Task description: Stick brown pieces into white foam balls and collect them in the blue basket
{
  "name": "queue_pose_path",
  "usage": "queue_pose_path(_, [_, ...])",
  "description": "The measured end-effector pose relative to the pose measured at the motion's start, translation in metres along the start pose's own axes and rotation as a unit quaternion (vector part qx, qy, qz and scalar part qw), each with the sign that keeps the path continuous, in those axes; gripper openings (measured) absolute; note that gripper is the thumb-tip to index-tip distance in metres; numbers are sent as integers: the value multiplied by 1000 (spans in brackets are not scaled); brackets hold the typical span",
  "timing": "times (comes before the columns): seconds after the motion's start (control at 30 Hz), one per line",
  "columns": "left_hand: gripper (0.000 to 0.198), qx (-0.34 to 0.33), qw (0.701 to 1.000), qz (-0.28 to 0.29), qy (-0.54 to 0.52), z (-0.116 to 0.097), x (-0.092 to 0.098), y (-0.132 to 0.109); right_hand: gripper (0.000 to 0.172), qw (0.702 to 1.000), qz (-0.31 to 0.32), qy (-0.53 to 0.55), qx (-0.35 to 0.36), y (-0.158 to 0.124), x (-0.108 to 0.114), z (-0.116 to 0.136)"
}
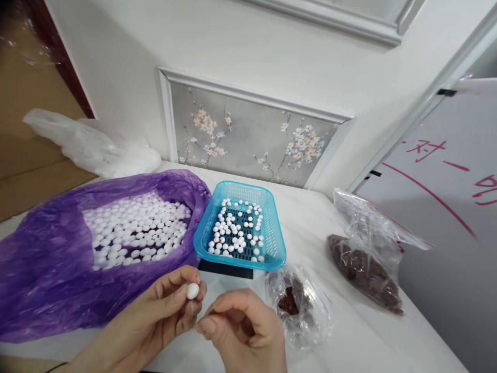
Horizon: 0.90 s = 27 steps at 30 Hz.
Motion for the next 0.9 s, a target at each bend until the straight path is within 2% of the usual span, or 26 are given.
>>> queue_pose_path(0.23, [7,-2,999,21,50,0,-3,3,7,1000,25,-11,6,1,-8,3])
queue_pose_path(0.4, [7,-5,999,6,48,0,-1,4,10,999,6,12,-32,1,-7,-3])
queue_pose_path(0.6, [7,-21,997,28,71,-4,-11,5,11,999,-10,14,-35,1,-11,-6])
queue_pose_path(0.8, [11,-26,994,-31,103,-5,-1,2,13,998,-37,-49,-28,-2,-9,-4])
queue_pose_path(0.9, [13,-31,991,-43,120,-6,0,0,14,996,-45,-74,-28,-3,-8,-2])
Point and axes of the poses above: each hand's wrist, its own y-axis towards the middle knuckle, its own x-axis out of the back of the hand, z = x × y, the point moved 9 cm from there along y, towards the middle knuckle, and after that the axes turned 15 degrees about z, right-handed, at the moved point
